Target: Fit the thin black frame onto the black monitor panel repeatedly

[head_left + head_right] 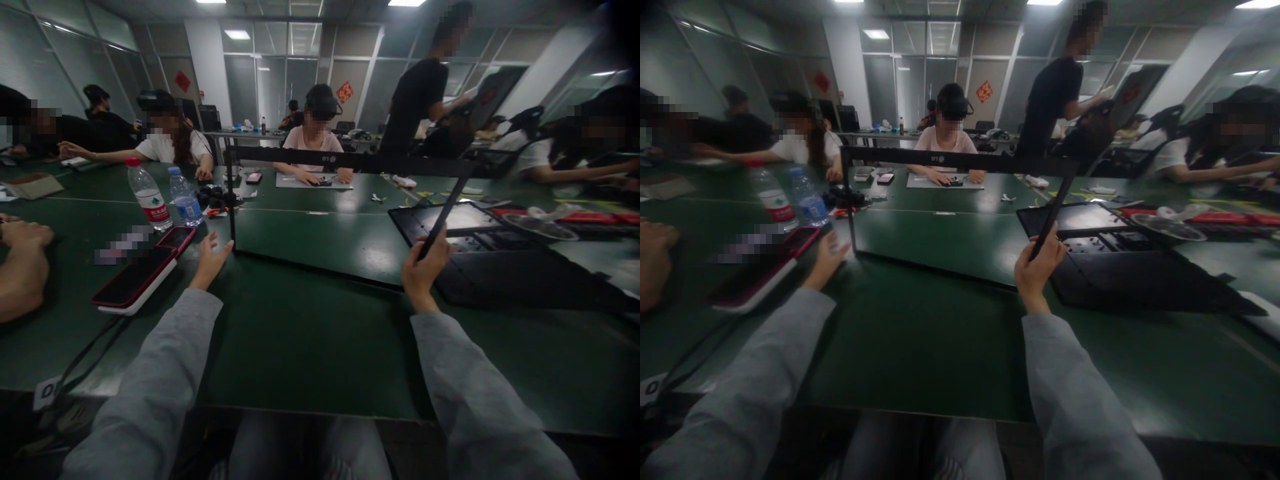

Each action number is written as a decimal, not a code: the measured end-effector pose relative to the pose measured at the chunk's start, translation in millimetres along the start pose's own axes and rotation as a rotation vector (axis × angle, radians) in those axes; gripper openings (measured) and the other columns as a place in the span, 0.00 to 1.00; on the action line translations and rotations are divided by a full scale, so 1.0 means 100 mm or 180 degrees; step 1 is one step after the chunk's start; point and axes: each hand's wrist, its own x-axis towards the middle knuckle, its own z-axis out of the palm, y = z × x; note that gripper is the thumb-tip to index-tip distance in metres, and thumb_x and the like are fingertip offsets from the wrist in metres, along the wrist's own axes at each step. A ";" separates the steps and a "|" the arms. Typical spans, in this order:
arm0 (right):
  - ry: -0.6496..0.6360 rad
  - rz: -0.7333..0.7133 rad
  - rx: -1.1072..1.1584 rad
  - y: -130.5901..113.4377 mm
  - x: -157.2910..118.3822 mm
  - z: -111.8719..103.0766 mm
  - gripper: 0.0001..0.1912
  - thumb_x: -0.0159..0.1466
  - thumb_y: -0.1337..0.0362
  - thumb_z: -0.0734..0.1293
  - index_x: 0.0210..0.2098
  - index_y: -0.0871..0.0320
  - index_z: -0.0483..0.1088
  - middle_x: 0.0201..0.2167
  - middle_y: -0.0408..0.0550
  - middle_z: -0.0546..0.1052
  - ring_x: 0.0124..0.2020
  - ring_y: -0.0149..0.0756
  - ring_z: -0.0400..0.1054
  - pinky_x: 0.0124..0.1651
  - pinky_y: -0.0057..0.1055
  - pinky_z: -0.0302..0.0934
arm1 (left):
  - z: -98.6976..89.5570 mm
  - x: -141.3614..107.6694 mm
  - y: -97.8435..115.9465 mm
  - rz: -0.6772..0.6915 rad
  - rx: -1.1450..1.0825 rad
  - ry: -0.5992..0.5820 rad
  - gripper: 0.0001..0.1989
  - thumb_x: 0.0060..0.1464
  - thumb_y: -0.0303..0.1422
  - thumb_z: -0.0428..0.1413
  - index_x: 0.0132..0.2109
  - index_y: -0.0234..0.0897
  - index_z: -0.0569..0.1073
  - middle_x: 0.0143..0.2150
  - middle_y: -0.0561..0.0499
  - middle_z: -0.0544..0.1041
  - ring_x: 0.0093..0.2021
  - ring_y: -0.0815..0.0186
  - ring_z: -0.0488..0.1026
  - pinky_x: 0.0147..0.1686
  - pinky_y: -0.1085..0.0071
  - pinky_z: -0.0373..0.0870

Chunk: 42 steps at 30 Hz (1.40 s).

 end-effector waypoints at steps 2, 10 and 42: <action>-0.0140 0.0098 0.0057 0.03 0.00 0.04 0.35 0.71 0.59 0.54 0.74 0.66 0.57 0.47 0.62 0.78 0.55 0.57 0.69 0.66 0.64 0.58 | 0.03 -0.04 0.05 -0.0015 -0.0155 -0.0255 0.35 0.51 0.42 0.68 0.64 0.39 0.70 0.62 0.36 0.76 0.55 0.55 0.78 0.52 0.59 0.75; -0.1329 0.0786 0.0136 0.22 -0.10 0.26 0.37 0.66 0.54 0.61 0.70 0.68 0.61 0.51 0.68 0.79 0.52 0.59 0.76 0.60 0.56 0.67 | 0.03 -0.21 0.21 -0.0527 -0.0325 -0.0793 0.24 0.60 0.52 0.60 0.47 0.34 0.77 0.25 0.54 0.73 0.19 0.70 0.65 0.23 0.73 0.62; -0.2307 0.1035 0.0398 0.32 -0.34 0.47 0.25 0.63 0.64 0.63 0.59 0.61 0.74 0.57 0.63 0.80 0.62 0.52 0.74 0.68 0.52 0.66 | -0.10 -0.16 0.02 0.0209 0.2915 -0.0783 0.18 0.66 0.42 0.53 0.48 0.38 0.83 0.51 0.38 0.80 0.52 0.50 0.76 0.47 0.61 0.71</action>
